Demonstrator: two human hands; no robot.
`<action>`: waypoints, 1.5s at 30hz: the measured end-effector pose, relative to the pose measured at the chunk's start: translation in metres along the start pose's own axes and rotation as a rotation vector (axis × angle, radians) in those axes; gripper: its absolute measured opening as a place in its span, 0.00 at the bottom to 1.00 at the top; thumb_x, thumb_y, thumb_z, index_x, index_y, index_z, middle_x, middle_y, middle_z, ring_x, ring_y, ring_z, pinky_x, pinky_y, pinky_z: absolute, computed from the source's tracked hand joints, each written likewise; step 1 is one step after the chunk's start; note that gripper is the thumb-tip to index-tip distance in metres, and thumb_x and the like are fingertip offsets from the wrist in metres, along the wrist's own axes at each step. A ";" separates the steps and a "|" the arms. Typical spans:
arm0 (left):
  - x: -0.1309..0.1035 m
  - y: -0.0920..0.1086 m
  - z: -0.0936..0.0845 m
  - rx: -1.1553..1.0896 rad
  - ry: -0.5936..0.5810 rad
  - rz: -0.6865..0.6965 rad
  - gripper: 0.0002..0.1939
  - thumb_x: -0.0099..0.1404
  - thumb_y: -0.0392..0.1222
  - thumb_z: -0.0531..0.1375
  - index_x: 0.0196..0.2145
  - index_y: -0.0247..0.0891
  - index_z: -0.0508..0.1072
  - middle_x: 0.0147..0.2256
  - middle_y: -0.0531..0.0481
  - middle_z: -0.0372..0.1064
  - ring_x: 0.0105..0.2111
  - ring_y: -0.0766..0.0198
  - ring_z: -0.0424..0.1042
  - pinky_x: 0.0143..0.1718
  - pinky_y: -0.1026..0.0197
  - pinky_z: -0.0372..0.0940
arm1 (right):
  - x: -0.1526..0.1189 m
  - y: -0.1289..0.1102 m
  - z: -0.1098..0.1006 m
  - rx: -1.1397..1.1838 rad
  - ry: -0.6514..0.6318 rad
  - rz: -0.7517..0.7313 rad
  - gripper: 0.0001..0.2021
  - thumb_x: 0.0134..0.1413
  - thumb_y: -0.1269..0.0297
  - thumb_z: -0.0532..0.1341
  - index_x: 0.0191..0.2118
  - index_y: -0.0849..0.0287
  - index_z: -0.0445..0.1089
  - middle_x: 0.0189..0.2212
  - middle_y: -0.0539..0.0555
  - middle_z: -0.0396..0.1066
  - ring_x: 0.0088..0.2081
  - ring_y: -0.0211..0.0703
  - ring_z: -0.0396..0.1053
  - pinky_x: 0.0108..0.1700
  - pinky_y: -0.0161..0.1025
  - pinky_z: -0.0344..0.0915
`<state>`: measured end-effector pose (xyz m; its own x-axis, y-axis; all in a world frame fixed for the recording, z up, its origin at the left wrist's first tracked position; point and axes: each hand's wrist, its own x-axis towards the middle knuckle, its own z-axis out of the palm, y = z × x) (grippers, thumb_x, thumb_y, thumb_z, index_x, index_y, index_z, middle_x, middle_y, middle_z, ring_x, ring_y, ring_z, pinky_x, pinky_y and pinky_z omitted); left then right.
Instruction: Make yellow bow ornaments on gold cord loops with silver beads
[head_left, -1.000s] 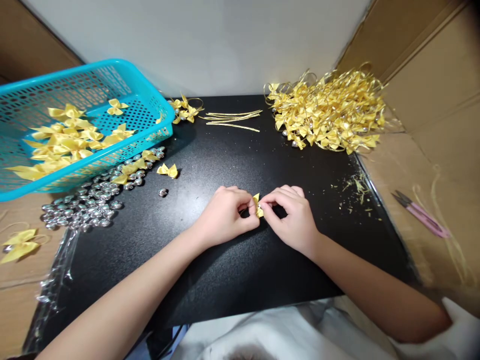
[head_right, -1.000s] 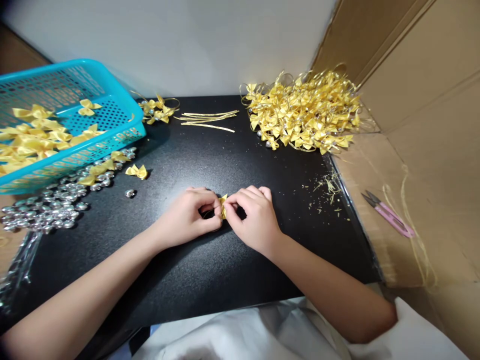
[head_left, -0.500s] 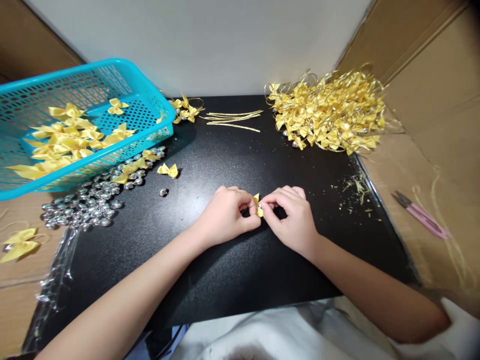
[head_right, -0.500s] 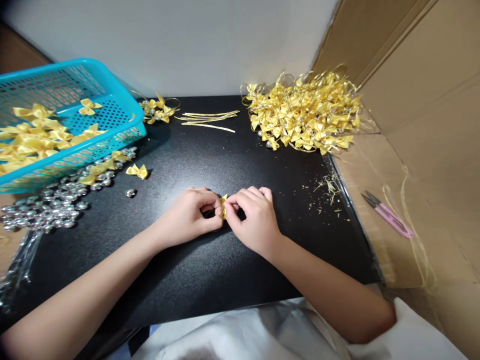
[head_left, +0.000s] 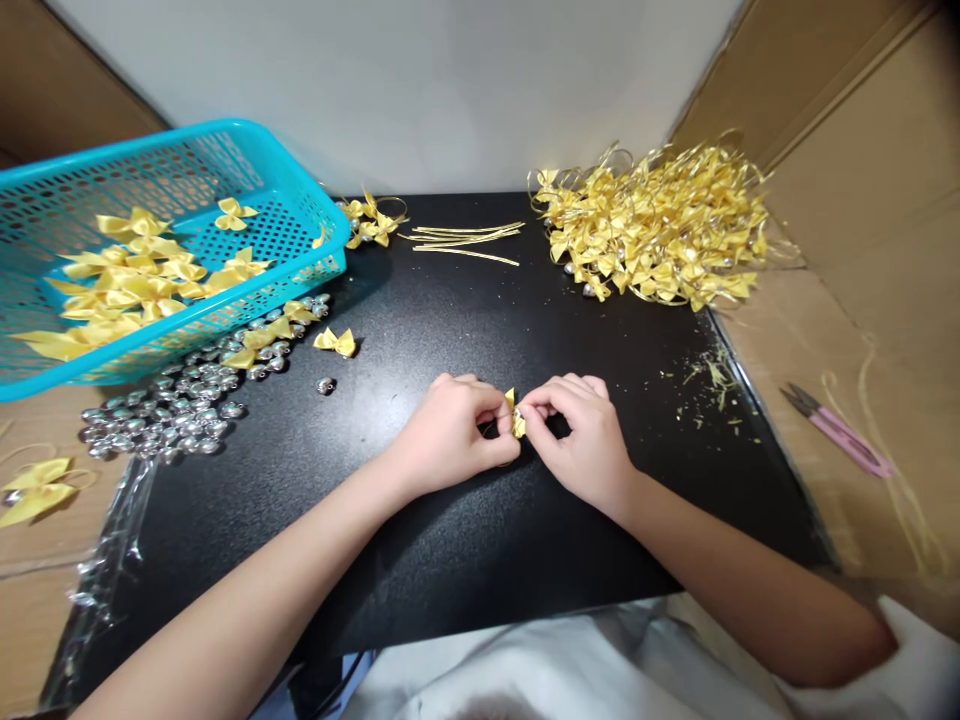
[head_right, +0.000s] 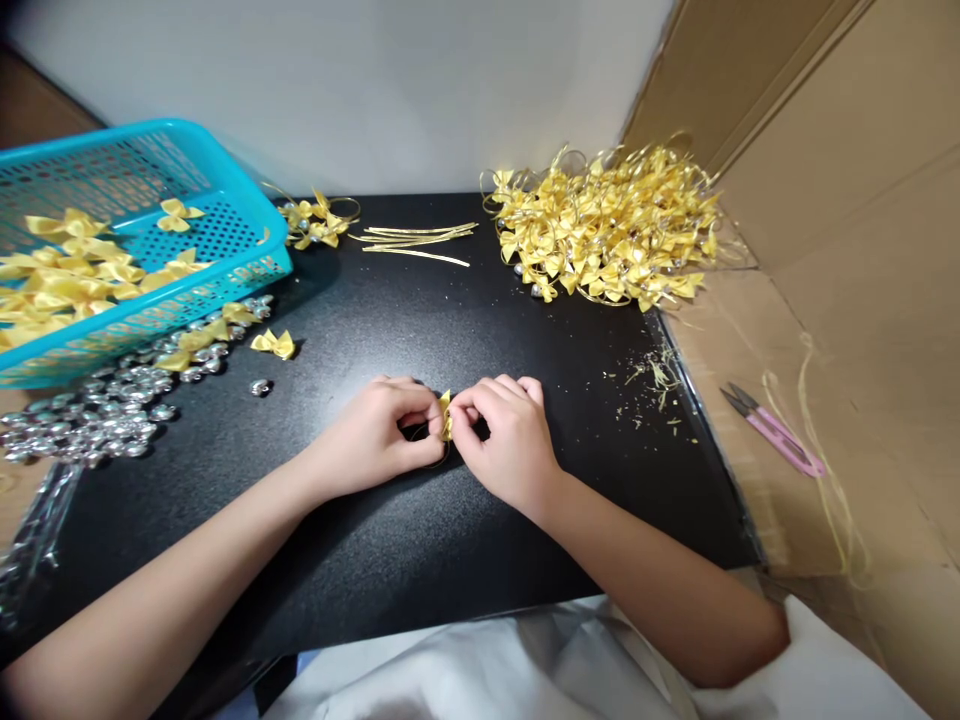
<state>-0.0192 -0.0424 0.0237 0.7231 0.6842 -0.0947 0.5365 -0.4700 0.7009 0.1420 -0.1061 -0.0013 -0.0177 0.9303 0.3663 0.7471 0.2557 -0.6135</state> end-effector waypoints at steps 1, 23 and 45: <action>0.000 -0.001 0.000 0.002 0.002 0.012 0.06 0.55 0.36 0.59 0.21 0.38 0.69 0.20 0.56 0.64 0.28 0.64 0.65 0.37 0.61 0.55 | 0.000 0.000 0.000 0.000 -0.004 0.005 0.08 0.57 0.72 0.59 0.27 0.58 0.69 0.22 0.47 0.69 0.28 0.38 0.65 0.39 0.41 0.54; -0.002 -0.002 0.002 0.019 0.026 0.017 0.06 0.56 0.37 0.59 0.23 0.38 0.68 0.22 0.56 0.66 0.28 0.64 0.67 0.37 0.60 0.55 | 0.001 0.001 -0.005 -0.046 0.021 -0.139 0.09 0.58 0.71 0.58 0.27 0.57 0.68 0.22 0.47 0.69 0.28 0.37 0.65 0.41 0.43 0.53; -0.003 -0.006 0.001 -0.016 0.033 0.072 0.06 0.57 0.37 0.58 0.23 0.38 0.70 0.21 0.56 0.63 0.28 0.64 0.65 0.37 0.60 0.53 | 0.003 0.005 -0.003 -0.006 -0.100 -0.076 0.09 0.58 0.70 0.58 0.27 0.57 0.69 0.23 0.47 0.70 0.29 0.38 0.65 0.41 0.43 0.52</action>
<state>-0.0241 -0.0425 0.0187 0.7448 0.6670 -0.0206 0.4764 -0.5098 0.7163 0.1478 -0.1027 -0.0007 -0.1404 0.9299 0.3400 0.7448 0.3254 -0.5826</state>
